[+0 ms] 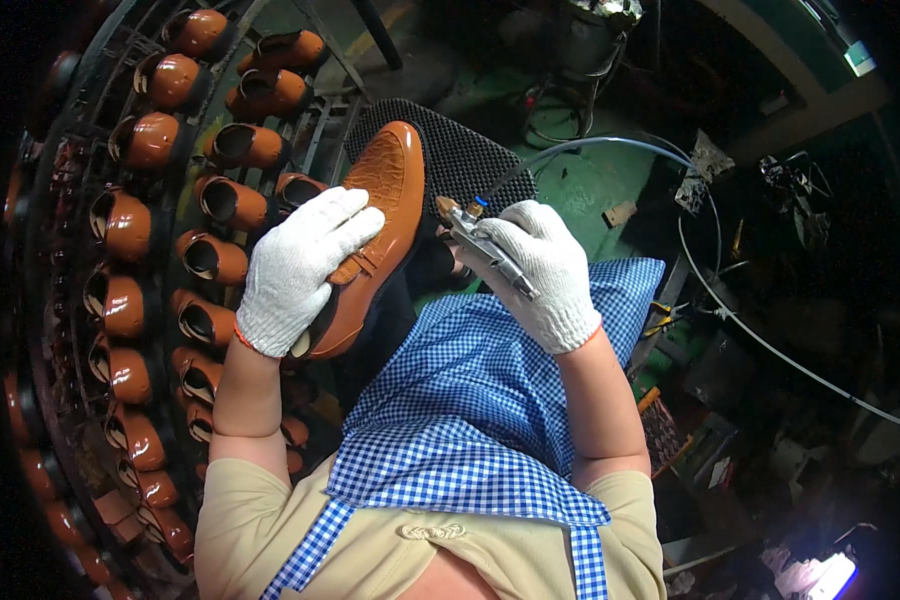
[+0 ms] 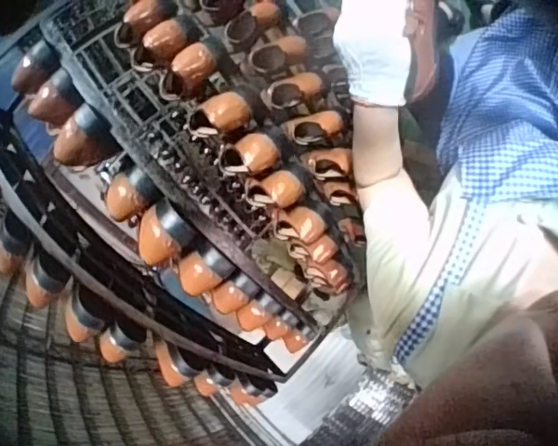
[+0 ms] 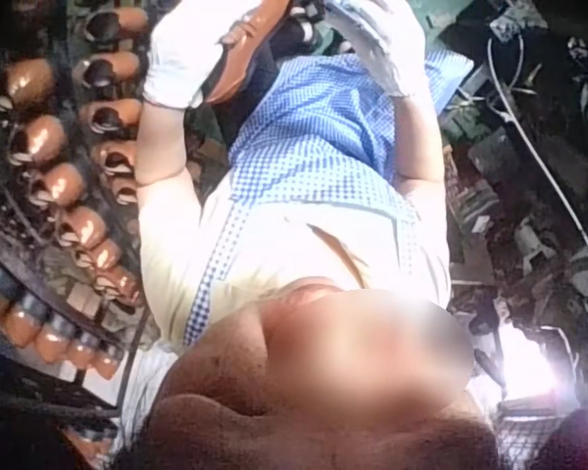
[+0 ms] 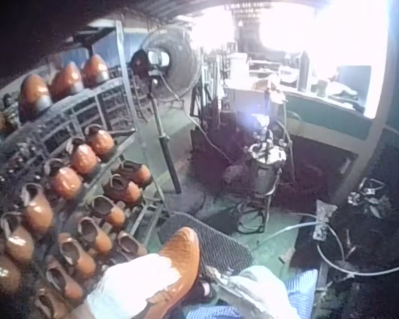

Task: The person uses a spray gun to apply a glossy finish to brown leather shoes. They pick up shoes from a rotating rack, spray the exterior surfaces, and return them to the rack, repeating this process for multiple pairs.

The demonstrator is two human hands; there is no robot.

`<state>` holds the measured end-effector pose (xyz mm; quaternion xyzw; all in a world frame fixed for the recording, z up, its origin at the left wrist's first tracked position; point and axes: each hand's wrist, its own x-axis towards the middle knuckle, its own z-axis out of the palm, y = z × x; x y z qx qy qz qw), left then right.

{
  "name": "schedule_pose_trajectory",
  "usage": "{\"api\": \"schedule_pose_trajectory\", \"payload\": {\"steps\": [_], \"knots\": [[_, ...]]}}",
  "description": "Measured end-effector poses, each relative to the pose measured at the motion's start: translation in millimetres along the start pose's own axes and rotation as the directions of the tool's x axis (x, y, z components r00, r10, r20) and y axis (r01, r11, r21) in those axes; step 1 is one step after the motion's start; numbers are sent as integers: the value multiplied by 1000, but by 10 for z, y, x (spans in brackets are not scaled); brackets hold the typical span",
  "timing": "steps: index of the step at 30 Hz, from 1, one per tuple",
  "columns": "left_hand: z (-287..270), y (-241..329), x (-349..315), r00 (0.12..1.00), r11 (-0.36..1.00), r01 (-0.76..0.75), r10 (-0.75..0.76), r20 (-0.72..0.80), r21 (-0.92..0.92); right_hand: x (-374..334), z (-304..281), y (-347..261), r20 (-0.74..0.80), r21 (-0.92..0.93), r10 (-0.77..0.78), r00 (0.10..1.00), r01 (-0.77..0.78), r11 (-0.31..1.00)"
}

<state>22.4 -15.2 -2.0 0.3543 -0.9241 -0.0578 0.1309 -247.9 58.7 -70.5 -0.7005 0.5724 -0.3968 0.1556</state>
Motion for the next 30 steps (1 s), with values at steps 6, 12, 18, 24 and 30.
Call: {"api": "schedule_pose_trajectory", "payload": {"steps": [6,12,18,24,30], "knots": [[-3,-24,0,1000,1000,-10,10,9,1,67,-24,-19,46,-9,-3,999,3,1000],[-11,-20,7,1000,1000,-25,24,9,15,90,-25,-1,41,7,-11,999,10,1000],[14,-71,-1,999,998,-54,54,6,20,180,-108,54,121,55,26,992,-33,998],[1,-90,7,999,999,-45,45,17,22,549,-328,228,288,156,16,958,-63,986],[-38,-135,42,997,997,-72,72,23,-6,926,-369,554,183,177,141,973,-174,969]]}}
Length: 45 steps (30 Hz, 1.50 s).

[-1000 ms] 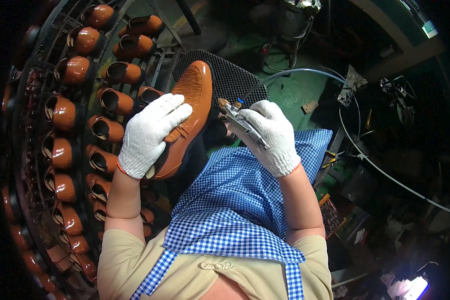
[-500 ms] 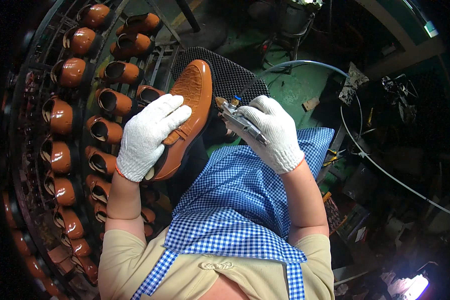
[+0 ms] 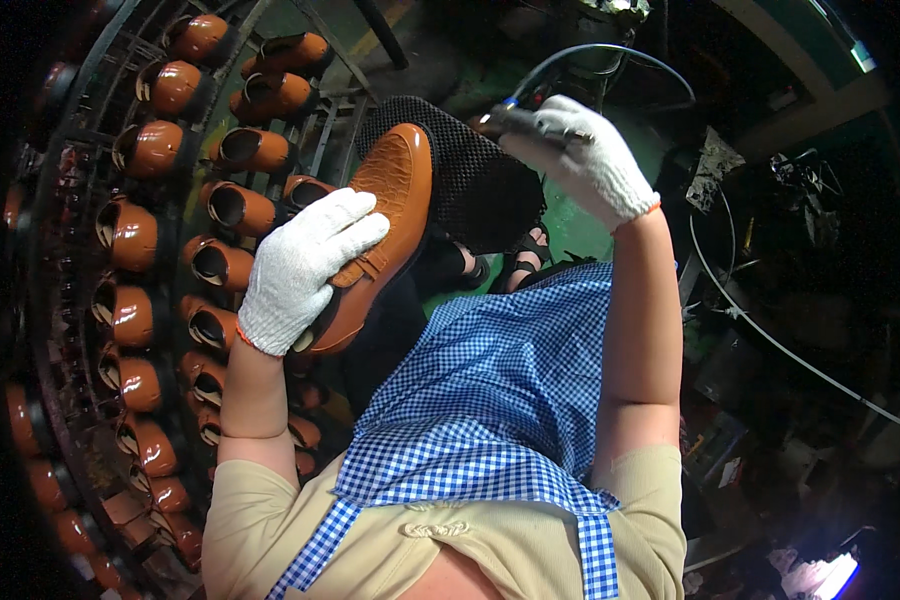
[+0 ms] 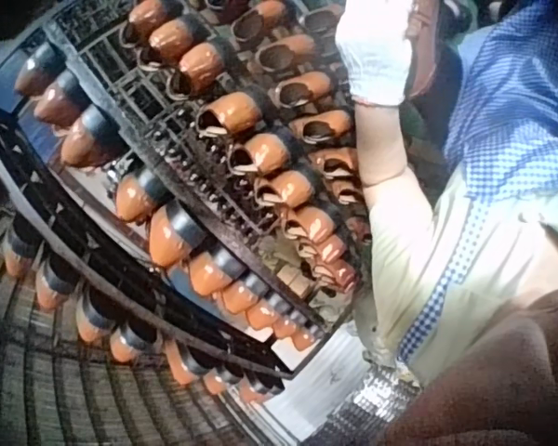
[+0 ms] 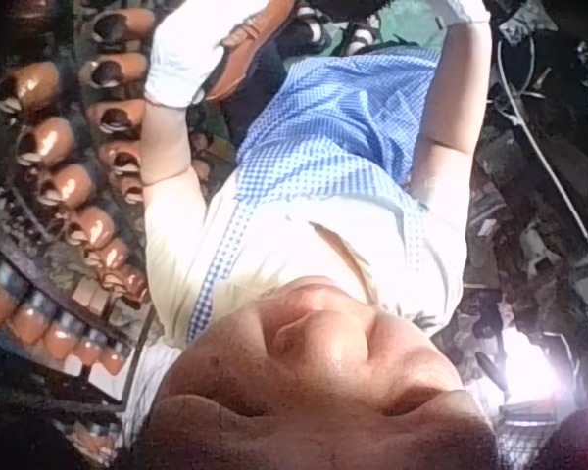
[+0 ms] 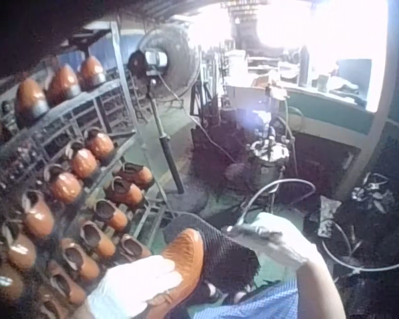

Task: The person uses a spray gun to apply a glossy finish to brown leather shoes. They pick up shoes from a rotating rack, spray the exterior surfaces, and return them to the rack, repeating this process for multiple pairs.

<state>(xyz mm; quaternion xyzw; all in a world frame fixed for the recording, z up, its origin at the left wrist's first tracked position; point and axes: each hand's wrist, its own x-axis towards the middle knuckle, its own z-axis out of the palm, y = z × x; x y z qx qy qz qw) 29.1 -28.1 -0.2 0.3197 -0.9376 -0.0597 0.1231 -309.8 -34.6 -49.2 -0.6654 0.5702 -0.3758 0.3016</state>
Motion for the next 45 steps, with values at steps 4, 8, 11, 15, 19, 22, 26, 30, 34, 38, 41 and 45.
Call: {"api": "schedule_pose_trajectory", "payload": {"steps": [4,8,11,15,19,22,26,30,34,38,41,45], "knots": [[30,-10,-35,1000,1000,13,-13,-12,-1,-83,32,120,-209,12,37,977,-35,999],[-5,-31,-34,999,996,22,-26,-43,-88,-382,228,258,-256,-174,-161,953,118,978],[-72,-27,-152,997,990,33,-42,-66,-135,-624,412,332,-238,123,108,965,-80,989],[-243,104,-330,996,986,49,-60,-65,-156,-760,545,413,-244,110,152,958,-128,986],[-421,268,-579,997,994,74,-77,-23,-79,-845,665,432,-260,156,216,941,-180,971],[-499,373,-778,993,993,115,-115,-18,3,-860,693,508,-286,141,147,947,-110,984],[-592,467,-1020,983,978,184,-183,-20,97,-892,739,520,-259,220,163,952,-107,970],[-673,573,-1208,969,964,246,-245,-17,98,-911,717,509,-278,125,185,943,-156,980],[-660,567,-1341,969,965,248,-247,-27,83,-922,727,526,-325,44,133,936,-125,991],[-598,534,-1495,966,966,255,-252,-59,52,-915,757,566,-340,70,153,928,-137,988],[-500,502,-1720,953,954,299,-297,-68,35,-941,755,461,-307,174,170,936,-121,977],[-424,552,-2337,879,888,459,-458,-133,-30,-939,820,621,-273,163,157,949,-115,980]]}}
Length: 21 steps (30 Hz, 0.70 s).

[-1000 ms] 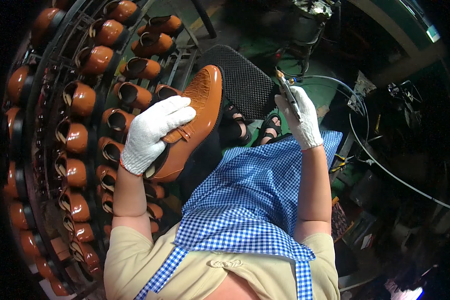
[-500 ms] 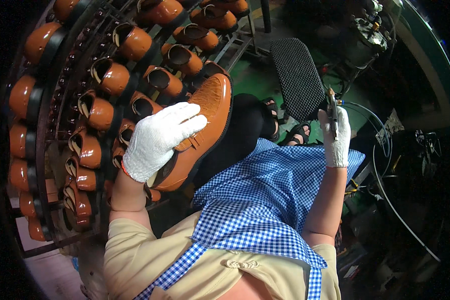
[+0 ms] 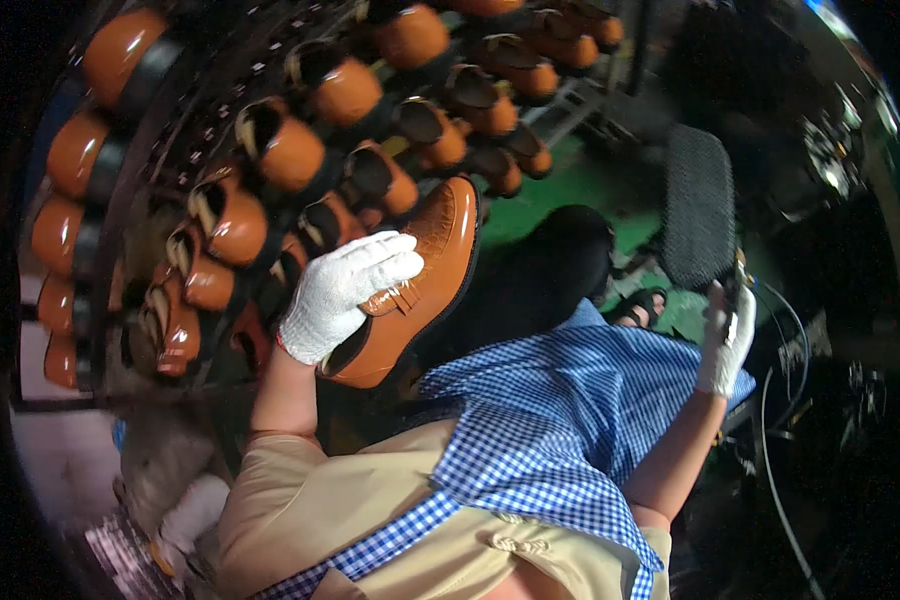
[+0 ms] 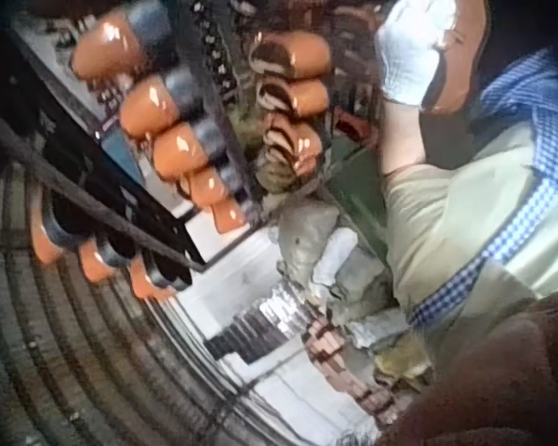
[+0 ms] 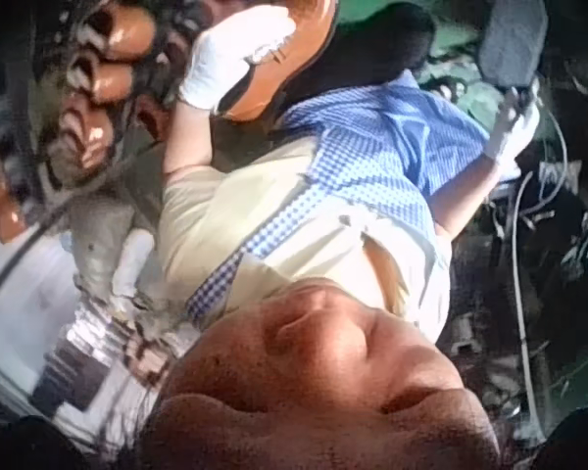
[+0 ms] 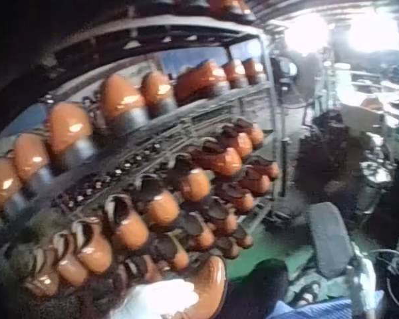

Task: The person uses a spray gun to apply a glossy finish to brown leather shoes. They pick up shoes from a rotating rack, spray the exterior surfaces, and return them to the rack, repeating this process for multiple pairs.

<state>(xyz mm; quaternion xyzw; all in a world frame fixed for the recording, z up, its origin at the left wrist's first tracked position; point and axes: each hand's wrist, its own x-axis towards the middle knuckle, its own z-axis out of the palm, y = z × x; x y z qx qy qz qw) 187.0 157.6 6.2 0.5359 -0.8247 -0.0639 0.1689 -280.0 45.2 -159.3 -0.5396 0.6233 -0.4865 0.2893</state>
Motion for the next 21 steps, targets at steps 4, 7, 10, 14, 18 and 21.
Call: {"api": "schedule_pose_trajectory", "payload": {"steps": [4,7,10,14,18,21], "knots": [[-118,-74,-775,941,945,326,-325,-97,-10,-37,2,227,-29,-7,136,990,-136,991],[-115,-15,-1403,835,835,548,-541,-105,53,-32,36,240,-60,-3,53,997,-54,999],[-42,22,-1895,689,711,696,-701,-182,-101,5,30,261,-96,-21,44,994,-46,999],[-24,-131,-2540,572,644,726,-760,-309,-242,34,-1,148,-119,-112,68,991,-81,990],[38,-609,-2684,463,550,798,-821,-333,-246,120,29,218,-158,-27,-8,987,3,1000],[157,-1283,-2768,551,619,778,-754,-356,-108,130,57,211,-157,6,-39,987,41,999]]}}
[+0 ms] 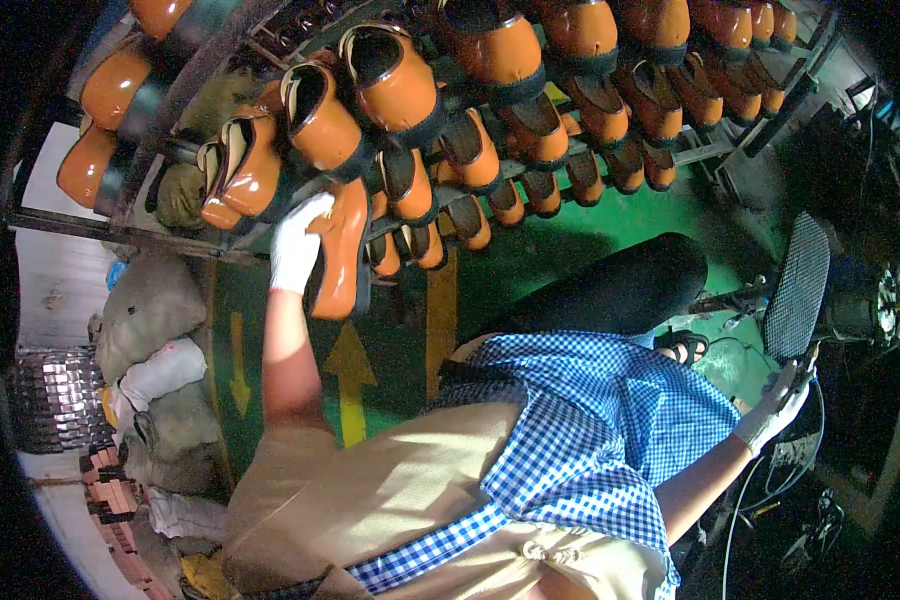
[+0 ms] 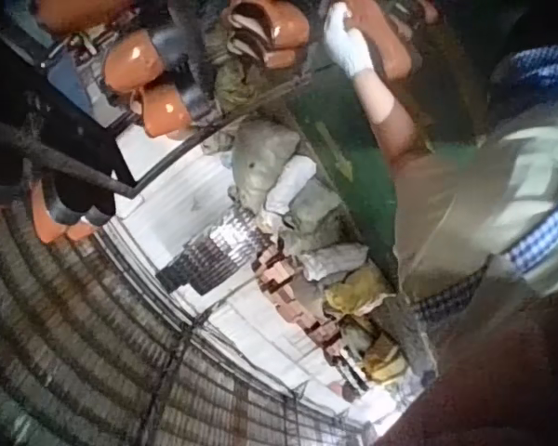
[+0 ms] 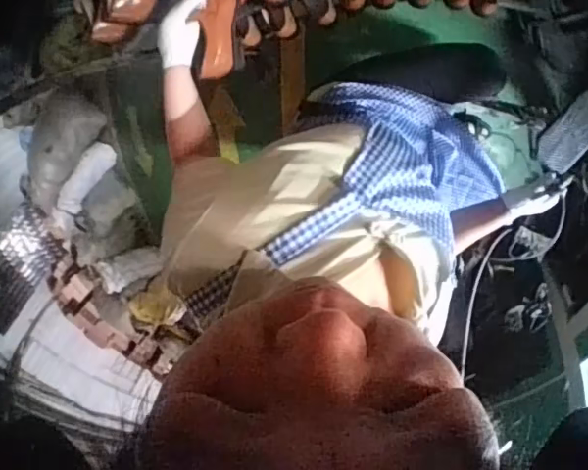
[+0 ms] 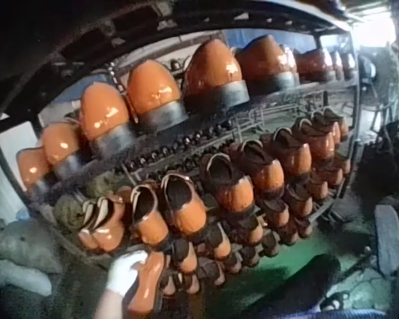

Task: The person uses a spray gun to apply a glossy finish to brown leather shoes. They pick up shoes from a rotating rack, spray the exterior surfaces, and return them to the rack, repeating this process for multiple pairs.

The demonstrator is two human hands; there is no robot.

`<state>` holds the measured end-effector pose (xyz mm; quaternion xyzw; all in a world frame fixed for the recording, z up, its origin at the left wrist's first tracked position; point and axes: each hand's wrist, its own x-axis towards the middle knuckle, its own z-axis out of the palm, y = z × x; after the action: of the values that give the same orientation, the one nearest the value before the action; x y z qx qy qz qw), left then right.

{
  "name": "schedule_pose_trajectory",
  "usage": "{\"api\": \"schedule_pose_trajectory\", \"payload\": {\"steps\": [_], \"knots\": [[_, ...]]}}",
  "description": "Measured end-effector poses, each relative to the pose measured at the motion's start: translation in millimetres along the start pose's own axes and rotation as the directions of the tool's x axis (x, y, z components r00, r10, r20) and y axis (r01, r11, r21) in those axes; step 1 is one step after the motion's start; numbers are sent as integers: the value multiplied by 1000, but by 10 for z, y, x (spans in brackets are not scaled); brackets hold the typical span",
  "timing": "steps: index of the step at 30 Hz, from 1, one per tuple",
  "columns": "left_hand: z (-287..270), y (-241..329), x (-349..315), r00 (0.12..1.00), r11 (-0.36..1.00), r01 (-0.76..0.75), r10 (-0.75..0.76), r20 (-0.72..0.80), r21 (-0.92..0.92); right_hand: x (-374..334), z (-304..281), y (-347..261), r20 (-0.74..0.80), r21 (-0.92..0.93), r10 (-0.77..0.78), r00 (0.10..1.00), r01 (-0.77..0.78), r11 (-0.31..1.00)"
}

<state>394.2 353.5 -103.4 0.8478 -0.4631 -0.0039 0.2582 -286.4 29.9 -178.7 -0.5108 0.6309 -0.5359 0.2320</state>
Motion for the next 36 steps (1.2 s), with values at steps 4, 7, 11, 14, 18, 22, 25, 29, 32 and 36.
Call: {"api": "schedule_pose_trajectory", "payload": {"steps": [4,7,11,14,18,22,25,29,32,36], "knots": [[460,-309,572,996,975,66,-51,-79,212,114,-17,328,48,-51,75,996,-72,996],[659,-346,745,984,900,-33,105,-144,435,145,-80,427,14,-104,25,1000,-24,994],[702,-825,731,985,869,27,62,-163,493,84,48,246,37,-85,-15,999,18,996],[609,-401,630,999,905,39,-49,14,423,124,-143,309,32,-94,60,998,-57,994],[188,214,79,929,921,367,-356,-100,130,-8,1,46,-44,-37,-24,999,23,999],[240,-104,-585,930,921,307,-238,-279,241,-12,81,-103,-59,-43,-72,996,70,997],[273,-114,-661,989,801,149,-123,-85,579,116,-20,17,-94,-126,-13,996,1,992],[160,156,-686,994,781,97,-52,-92,617,291,7,99,-94,24,-75,993,77,997],[-134,590,-724,980,794,146,-198,23,590,236,119,-75,-72,12,-151,986,152,988],[-538,1345,-869,997,890,-25,-12,78,455,149,207,-74,-58,123,-9,998,16,992]]}}
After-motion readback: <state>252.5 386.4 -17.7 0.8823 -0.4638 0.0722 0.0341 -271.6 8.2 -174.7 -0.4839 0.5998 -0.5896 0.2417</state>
